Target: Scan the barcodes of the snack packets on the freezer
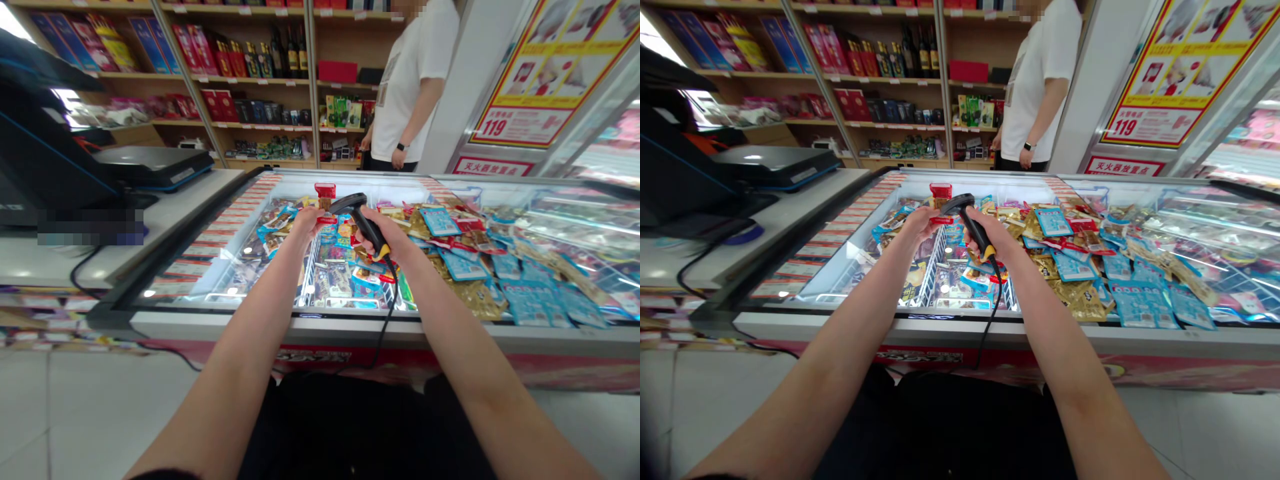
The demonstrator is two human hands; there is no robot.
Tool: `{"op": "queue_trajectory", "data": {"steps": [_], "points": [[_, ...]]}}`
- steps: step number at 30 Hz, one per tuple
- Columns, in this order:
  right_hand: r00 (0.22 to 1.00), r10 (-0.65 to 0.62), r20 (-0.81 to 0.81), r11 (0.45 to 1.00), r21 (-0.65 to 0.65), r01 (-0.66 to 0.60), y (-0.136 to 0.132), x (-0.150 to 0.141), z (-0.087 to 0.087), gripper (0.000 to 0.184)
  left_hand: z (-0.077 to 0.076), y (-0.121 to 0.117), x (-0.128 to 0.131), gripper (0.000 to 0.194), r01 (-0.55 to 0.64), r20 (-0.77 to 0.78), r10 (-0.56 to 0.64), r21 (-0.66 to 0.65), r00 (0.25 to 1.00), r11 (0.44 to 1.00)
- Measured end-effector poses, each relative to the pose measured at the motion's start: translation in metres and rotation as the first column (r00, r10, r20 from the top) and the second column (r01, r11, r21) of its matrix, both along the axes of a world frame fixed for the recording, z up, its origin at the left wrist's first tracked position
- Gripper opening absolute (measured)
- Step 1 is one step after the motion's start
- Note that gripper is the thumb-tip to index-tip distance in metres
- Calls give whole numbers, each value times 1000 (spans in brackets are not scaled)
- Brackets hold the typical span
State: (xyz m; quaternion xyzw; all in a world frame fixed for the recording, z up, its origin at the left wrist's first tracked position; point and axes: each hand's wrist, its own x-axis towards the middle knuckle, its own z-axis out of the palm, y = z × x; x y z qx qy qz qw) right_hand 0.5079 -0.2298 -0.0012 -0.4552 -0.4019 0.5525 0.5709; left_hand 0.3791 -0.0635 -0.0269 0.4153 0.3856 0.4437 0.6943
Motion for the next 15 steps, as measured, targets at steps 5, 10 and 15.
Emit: {"op": "queue_trajectory", "data": {"steps": [5,10,15], "points": [[1000,5,12,1000,7,-5,0,0,-1,41,3,-2,0,25,3,-28,-3,5,1000,1000],[1000,5,16,1000,0,-5,0,0,0,40,4,-5,-2,27,-24,-30,24,6,999,1000],[1000,6,29,1000,6,-6,-1,-1,1,42,4,-5,-2,29,-23,-45,24,14,999,1000]]}}
